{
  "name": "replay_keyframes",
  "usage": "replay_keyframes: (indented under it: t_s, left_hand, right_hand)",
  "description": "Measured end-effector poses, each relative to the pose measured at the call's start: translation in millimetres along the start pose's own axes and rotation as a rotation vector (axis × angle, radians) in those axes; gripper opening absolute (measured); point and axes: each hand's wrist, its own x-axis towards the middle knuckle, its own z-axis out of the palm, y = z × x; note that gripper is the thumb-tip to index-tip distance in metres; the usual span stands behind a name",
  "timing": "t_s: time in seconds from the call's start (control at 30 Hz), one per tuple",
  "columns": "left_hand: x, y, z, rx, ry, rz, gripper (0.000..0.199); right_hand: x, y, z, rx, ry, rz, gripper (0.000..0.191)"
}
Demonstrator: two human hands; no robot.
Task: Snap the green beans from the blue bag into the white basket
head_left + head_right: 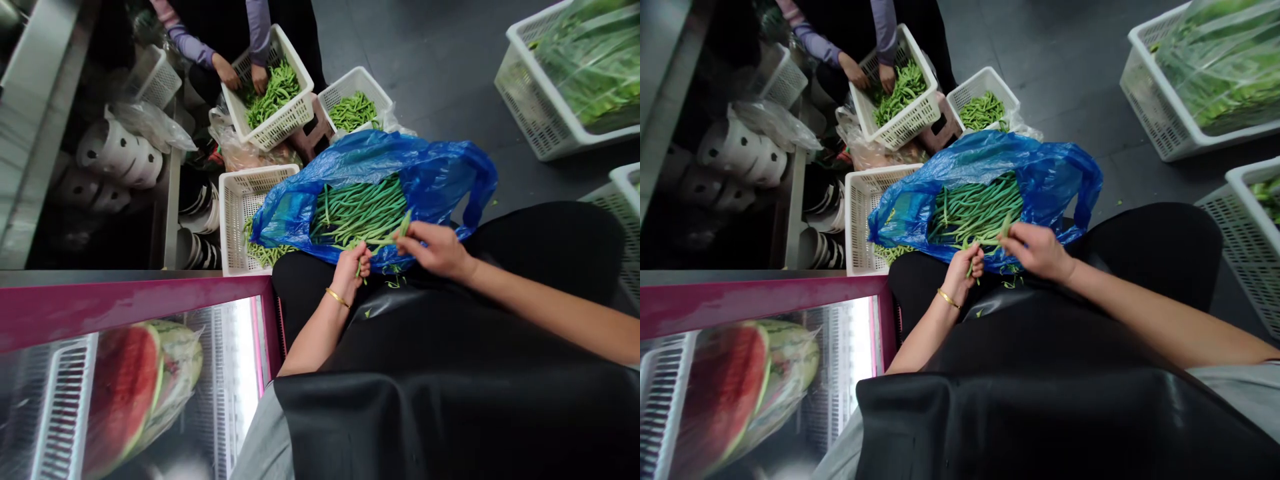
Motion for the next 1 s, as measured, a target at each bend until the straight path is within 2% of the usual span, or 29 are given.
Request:
replay_keyframes:
  t_s: [0.07,0.1,0.13,0.2,0.27,0.3,0.37,0.43,0.5,0.57,0.67,0.73,0.83,0.93,1.0]
  left_hand:
    - [8,-1,-1.0,-0.068,0.173,0.049,0.038]
    - [9,0,-1.0,-0.067,0.208,0.093,0.036]
    - [7,1,-0.2,-0.041,0.187,0.125,0.034]
    - [-2,2,3.6,0.066,-0.007,0.096,0.033]
    - [-15,3,9.8,0.16,-0.24,-0.011,0.035]
    - [-20,3,13.4,0.175,-0.309,-0.047,0.035]
    - [-26,3,20.3,0.132,-0.333,-0.048,0.036]
    - [-26,4,25.4,0.0,-0.244,0.02,0.035]
    - [-23,8,27.7,-0.157,-0.105,0.105,0.035]
    - [-21,12,27.2,-0.237,0.016,0.223,0.036]
    - [-25,10,24.5,-0.032,0.056,0.408,0.037]
    - [-29,6,22.7,0.219,0.029,0.483,0.038]
    - [-33,0,18.6,0.462,0.013,0.525,0.036]
    - [-32,2,11.5,0.559,-0.034,0.451,0.037]
    - [-33,6,6.9,0.627,-0.142,0.368,0.037]
  right_hand:
    - [-7,-8,8,-0.087,-0.092,-0.103,0.03]
    - [-7,-9,12,-0.047,-0.135,-0.073,0.032]
    - [-5,-7,14,0.034,-0.174,0.002,0.034]
    - [3,1,15,0.211,-0.244,0.185,0.038]
    - [9,10,13,0.269,-0.277,0.248,0.04]
    - [10,13,12,0.219,-0.256,0.207,0.039]
    - [5,12,11,0.018,-0.16,0.012,0.034]
    - [-4,6,12,-0.17,-0.122,-0.255,0.029]
    - [-11,-1,15,-0.23,-0.169,-0.438,0.028]
    - [-12,-4,18,-0.199,-0.198,-0.401,0.029]
    - [-7,-2,23,-0.16,-0.197,-0.135,0.032]
    - [-2,3,25,-0.182,-0.274,-0.058,0.031]
    - [2,8,20,-0.364,-0.397,-0.114,0.029]
    - [5,7,5,-0.682,-0.294,-0.215,0.034]
    - [7,3,-7,-0.762,-0.323,-0.325,0.035]
